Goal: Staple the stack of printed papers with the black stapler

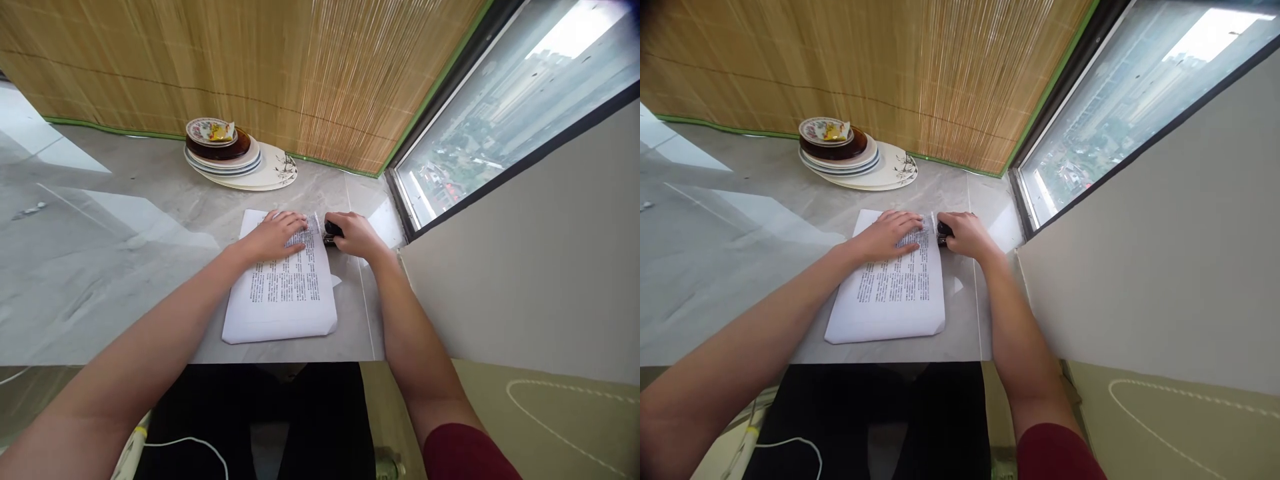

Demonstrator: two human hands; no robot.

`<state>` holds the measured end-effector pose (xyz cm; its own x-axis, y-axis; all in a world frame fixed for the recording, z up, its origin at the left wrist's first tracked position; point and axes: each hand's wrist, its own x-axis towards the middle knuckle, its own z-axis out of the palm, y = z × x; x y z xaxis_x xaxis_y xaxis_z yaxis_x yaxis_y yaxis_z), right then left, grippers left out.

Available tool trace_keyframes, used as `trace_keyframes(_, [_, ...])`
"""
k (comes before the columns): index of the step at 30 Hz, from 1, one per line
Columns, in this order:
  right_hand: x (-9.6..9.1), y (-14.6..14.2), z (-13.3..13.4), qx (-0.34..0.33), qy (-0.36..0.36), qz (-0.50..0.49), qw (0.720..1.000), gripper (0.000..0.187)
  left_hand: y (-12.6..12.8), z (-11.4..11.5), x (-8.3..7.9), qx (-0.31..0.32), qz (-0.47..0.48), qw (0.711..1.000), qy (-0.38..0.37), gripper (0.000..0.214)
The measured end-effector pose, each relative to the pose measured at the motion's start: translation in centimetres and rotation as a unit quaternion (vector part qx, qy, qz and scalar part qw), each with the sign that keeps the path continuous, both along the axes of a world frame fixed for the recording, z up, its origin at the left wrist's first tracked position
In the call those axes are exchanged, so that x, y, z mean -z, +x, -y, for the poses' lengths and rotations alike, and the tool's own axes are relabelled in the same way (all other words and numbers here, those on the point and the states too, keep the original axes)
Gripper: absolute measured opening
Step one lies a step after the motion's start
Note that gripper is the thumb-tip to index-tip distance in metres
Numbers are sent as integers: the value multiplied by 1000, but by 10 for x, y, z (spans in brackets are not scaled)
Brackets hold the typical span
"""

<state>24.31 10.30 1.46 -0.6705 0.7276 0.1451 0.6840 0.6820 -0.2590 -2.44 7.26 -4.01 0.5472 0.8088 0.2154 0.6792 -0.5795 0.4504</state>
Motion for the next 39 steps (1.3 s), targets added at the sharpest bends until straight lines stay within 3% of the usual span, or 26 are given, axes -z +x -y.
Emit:
trace_keyframes(4, [1, -3, 3, -13, -8, -20, 1000, 26, 1, 0, -2, 17, 6, 1000, 4, 44])
trace_keyframes(11, [3, -1, 2, -27, -34, -58, 997, 27, -2, 1, -10, 138, 46, 988, -45, 32])
trace_keyframes(15, [1, -5, 5, -34, -47, -94, 994, 12, -2, 4, -12, 133, 26, 987, -83, 39])
trace_keyframes(19, [2, -20, 10, -7, -50, -124, 991, 48, -1, 4, -9, 143, 7, 987, -70, 43])
trace_keyframes(22, [6, -32, 13, 66, -10, -97, 993, 59, -1, 5, -9, 147, -25, 986, -70, 46])
trace_keyframes(29, [10, -48, 15, 138, 39, -19, 989, 49, 1, 7, -12, 160, -76, 982, -68, 50])
trace_keyframes(39, [10, -53, 16, 136, 49, 25, 989, 48, 1, 7, -11, 167, -50, 983, -60, 48])
